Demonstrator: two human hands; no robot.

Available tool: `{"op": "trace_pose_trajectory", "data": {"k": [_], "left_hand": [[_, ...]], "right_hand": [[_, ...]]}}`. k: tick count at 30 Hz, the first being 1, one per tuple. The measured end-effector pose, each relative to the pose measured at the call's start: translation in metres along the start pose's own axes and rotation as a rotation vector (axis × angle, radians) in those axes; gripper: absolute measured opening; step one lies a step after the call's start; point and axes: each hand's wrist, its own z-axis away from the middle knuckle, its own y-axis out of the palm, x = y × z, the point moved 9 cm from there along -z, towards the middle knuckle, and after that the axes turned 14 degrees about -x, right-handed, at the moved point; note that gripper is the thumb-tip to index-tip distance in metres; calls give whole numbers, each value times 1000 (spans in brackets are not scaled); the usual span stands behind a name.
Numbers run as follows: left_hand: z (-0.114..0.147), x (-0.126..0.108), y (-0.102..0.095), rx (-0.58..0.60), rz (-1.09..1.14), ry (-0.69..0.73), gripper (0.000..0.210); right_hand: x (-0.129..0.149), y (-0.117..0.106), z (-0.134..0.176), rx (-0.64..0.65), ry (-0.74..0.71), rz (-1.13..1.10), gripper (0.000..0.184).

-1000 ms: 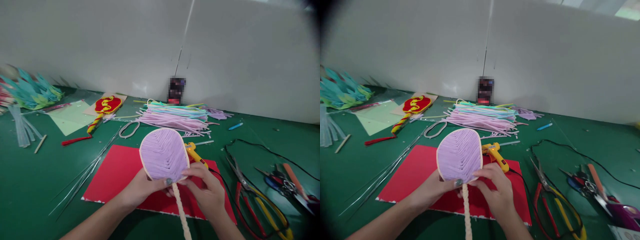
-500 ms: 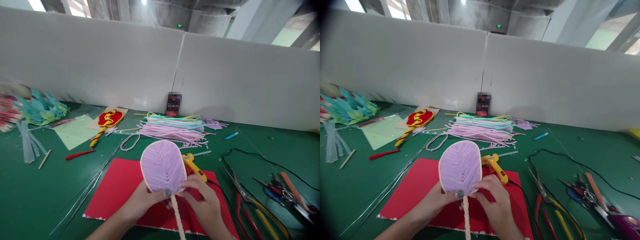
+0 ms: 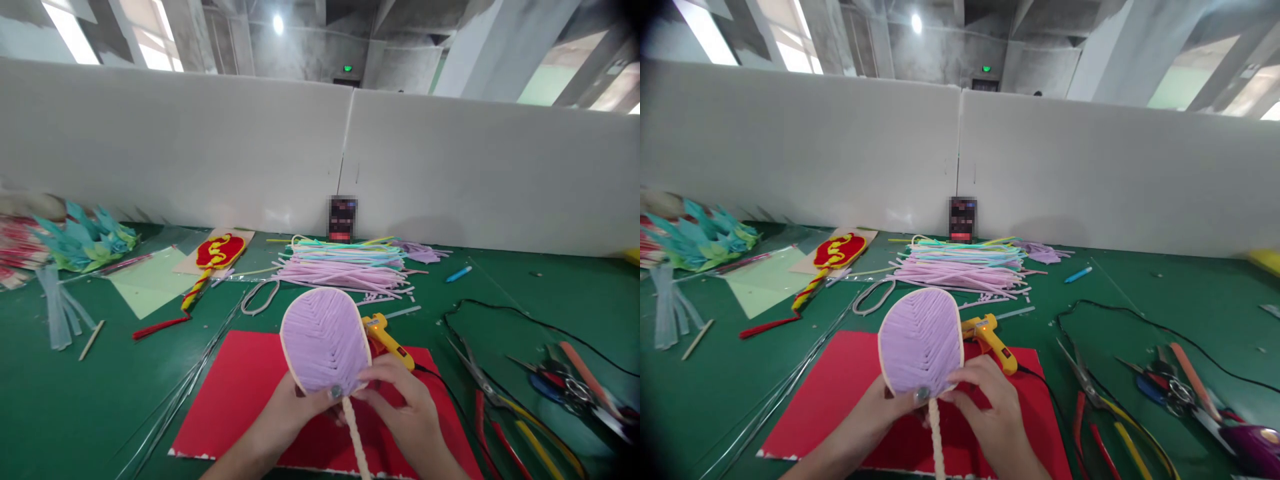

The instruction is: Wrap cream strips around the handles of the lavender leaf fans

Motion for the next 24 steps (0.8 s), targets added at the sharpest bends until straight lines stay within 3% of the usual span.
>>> {"op": "trace_pose_trajectory", "data": {"k": [13, 24], "left_hand": [[-3, 2, -6, -58, -18, 1, 35], [0, -3, -2, -25, -15, -1, 32]], "right_hand": [[-1, 1, 0, -6, 18, -23, 10], [0, 2, 0, 6, 25, -5, 7]]}}
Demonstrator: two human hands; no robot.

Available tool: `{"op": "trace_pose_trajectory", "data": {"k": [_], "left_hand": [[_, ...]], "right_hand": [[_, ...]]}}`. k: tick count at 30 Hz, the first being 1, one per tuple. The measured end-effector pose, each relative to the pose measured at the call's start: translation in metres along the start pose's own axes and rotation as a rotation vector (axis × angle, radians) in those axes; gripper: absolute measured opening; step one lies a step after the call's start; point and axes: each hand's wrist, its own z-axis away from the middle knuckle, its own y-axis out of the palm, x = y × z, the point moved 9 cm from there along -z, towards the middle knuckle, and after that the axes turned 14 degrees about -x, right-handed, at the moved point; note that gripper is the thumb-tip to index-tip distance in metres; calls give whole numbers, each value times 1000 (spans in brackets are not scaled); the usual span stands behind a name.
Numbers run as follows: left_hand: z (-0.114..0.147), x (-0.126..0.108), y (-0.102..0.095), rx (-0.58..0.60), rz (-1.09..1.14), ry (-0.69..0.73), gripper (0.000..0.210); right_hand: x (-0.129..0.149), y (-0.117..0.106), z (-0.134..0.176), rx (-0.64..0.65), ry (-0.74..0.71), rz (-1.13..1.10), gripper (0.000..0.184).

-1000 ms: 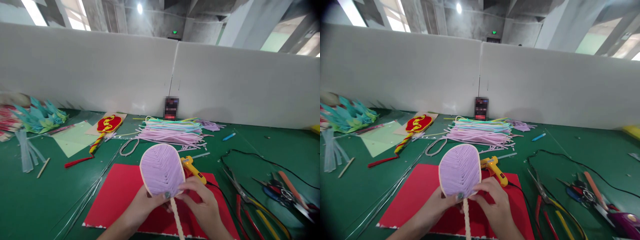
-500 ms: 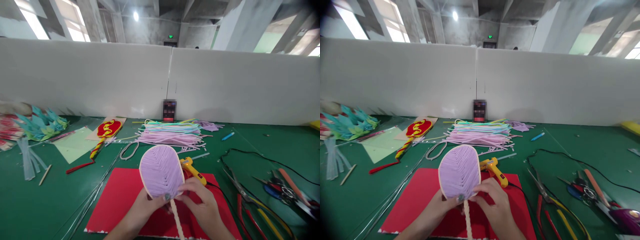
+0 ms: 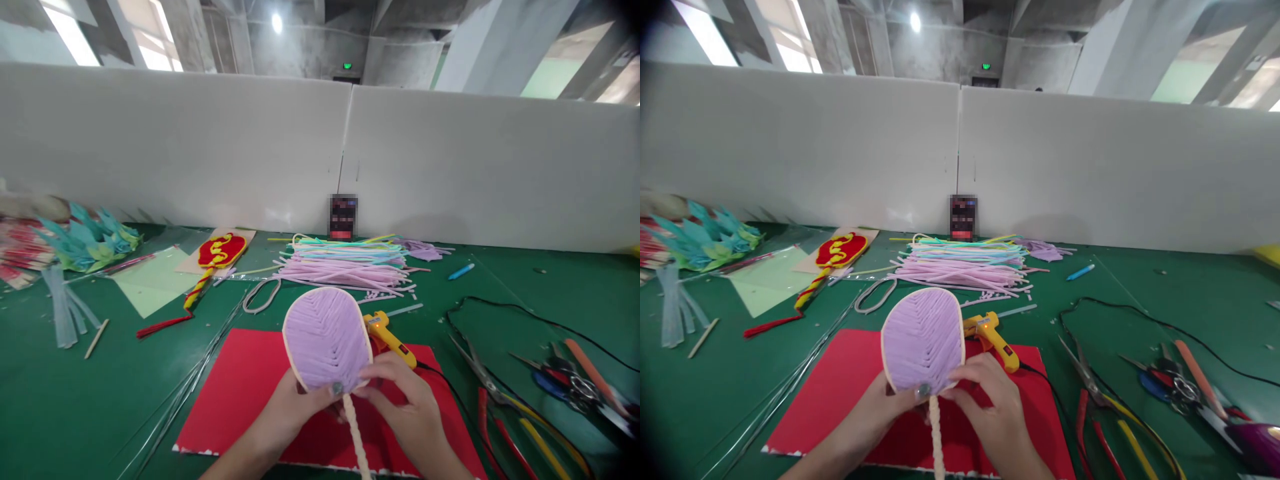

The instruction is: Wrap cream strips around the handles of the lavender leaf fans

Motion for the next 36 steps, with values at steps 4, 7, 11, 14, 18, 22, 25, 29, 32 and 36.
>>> {"op": "trace_pose_trajectory", "data": {"k": [4, 7, 11, 14, 18, 22, 25, 29, 32, 36], "left_hand": [[0, 1, 0, 14, -21, 5, 30], [0, 0, -3, -19, -42, 27, 33], [-1, -2, -5, -43, -71, 43, 37], [-2, -3, -7, -46, -75, 59, 40], [-2, -2, -5, -31, -85, 60, 39], [-1, -1, -4, -27, -85, 52, 38], [-1, -2, -6, -44, -74, 53, 38], [-1, -2, -5, -29, -73, 57, 39], [-1, -2, -3, -13, -86, 58, 40], [-2, -2, -3, -22, -97, 59, 42]], "right_hand": [[0, 0, 1, 1, -20, 4, 9], [0, 0, 0, 2, -21, 13, 8], [1, -1, 0, -7, -25, 13, 7], [0, -1, 0, -2, -23, 12, 8], [-2, 0, 2, 10, -14, 29, 7], [-1, 0, 2, 13, -30, 33, 8], [0, 0, 1, 13, -28, 31, 8], [0, 0, 1, 16, -15, 28, 7], [0, 1, 1, 22, -17, 32, 7], [0, 1, 2, 21, -36, 41, 7]]}}
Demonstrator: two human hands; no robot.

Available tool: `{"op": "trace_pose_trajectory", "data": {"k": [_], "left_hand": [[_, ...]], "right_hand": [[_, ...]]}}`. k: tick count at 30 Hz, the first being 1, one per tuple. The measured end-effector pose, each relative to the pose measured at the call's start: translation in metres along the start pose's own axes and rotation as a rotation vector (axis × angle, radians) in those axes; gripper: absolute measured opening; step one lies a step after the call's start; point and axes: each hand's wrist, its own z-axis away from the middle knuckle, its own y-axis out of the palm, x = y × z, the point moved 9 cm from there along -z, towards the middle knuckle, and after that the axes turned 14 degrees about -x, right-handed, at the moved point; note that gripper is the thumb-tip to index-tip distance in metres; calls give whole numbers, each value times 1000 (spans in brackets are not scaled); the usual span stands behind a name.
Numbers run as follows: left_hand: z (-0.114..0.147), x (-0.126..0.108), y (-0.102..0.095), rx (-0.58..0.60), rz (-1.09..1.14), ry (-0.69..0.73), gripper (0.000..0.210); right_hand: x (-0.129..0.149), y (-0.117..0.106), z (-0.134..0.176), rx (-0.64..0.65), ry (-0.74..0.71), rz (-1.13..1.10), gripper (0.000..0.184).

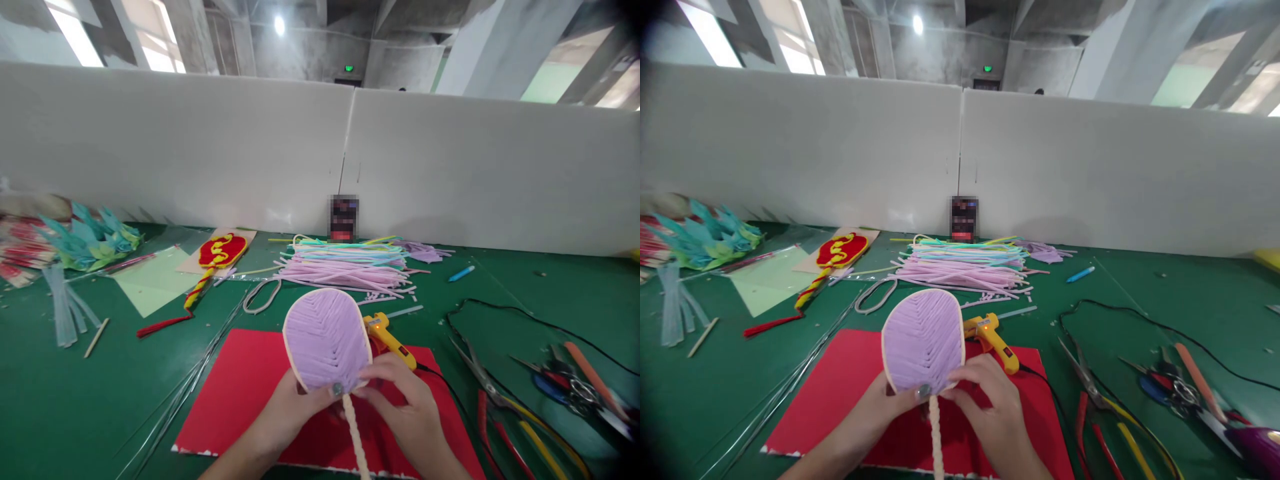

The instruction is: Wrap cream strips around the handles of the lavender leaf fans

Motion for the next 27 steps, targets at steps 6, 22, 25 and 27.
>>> {"op": "trace_pose_trajectory", "data": {"k": [6, 22, 25, 27], "left_hand": [[-1, 1, -1, 1, -6, 10, 45], [-1, 0, -1, 10, -21, 14, 41], [-1, 1, -1, 12, -14, 13, 40], [-1, 1, -1, 6, -11, 11, 40]], "right_hand": [[-1, 1, 2, 11, -19, 7, 10], [0, 0, 2, -1, -43, 25, 10], [0, 1, 1, -2, -38, 25, 10], [0, 1, 0, -1, -32, 20, 10]]}}
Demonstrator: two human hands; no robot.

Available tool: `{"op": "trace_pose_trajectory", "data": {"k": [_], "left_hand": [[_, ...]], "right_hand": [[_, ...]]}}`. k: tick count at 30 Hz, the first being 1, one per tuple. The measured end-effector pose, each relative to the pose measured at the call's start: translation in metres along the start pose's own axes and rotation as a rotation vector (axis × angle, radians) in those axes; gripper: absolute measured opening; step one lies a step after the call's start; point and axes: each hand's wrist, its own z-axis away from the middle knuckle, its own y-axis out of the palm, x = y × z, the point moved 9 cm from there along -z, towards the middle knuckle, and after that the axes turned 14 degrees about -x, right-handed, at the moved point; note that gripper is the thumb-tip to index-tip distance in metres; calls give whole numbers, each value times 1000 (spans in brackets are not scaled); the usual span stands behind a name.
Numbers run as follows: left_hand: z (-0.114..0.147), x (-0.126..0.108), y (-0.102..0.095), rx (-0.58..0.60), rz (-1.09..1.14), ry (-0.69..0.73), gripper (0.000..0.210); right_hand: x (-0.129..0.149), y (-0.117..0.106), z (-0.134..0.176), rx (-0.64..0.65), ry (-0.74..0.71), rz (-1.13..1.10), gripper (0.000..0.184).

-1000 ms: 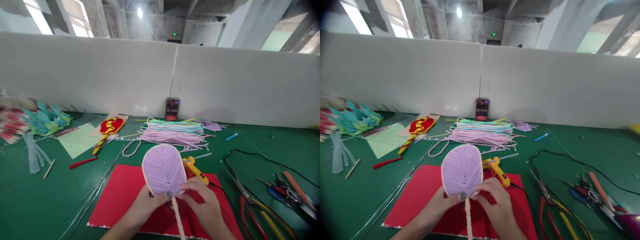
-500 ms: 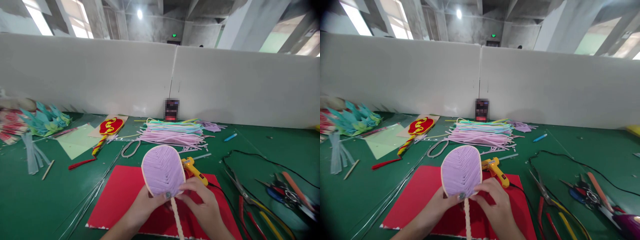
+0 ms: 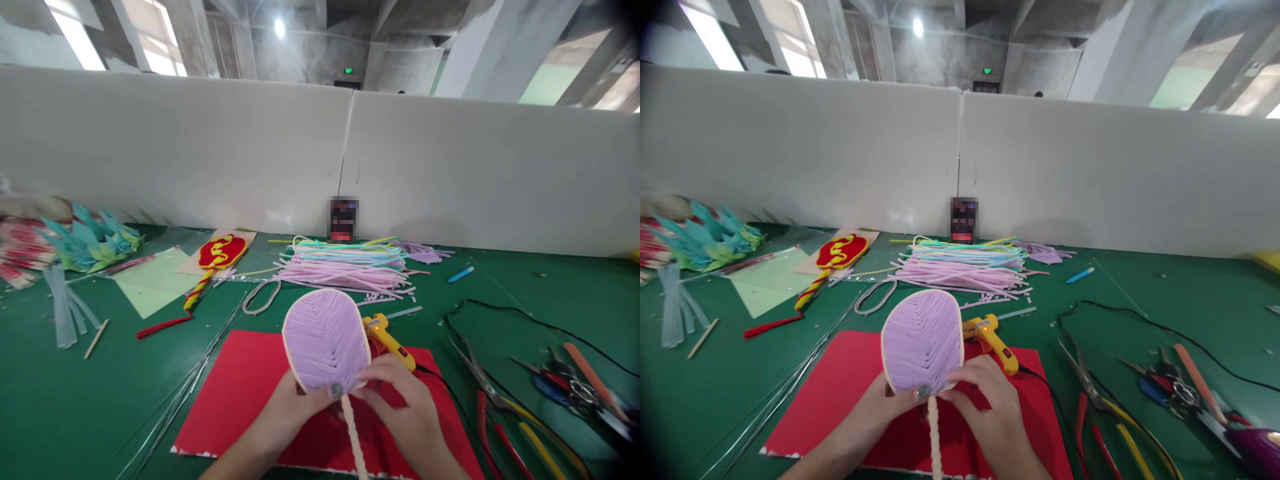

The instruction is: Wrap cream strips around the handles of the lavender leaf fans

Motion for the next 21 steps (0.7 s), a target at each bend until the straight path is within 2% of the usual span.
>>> {"op": "trace_pose_trajectory", "data": {"k": [21], "left_hand": [[3, -7, 2, -12, -25, 3, 37]], "right_hand": [[0, -4, -1, -2, 24, -9, 12]]}}
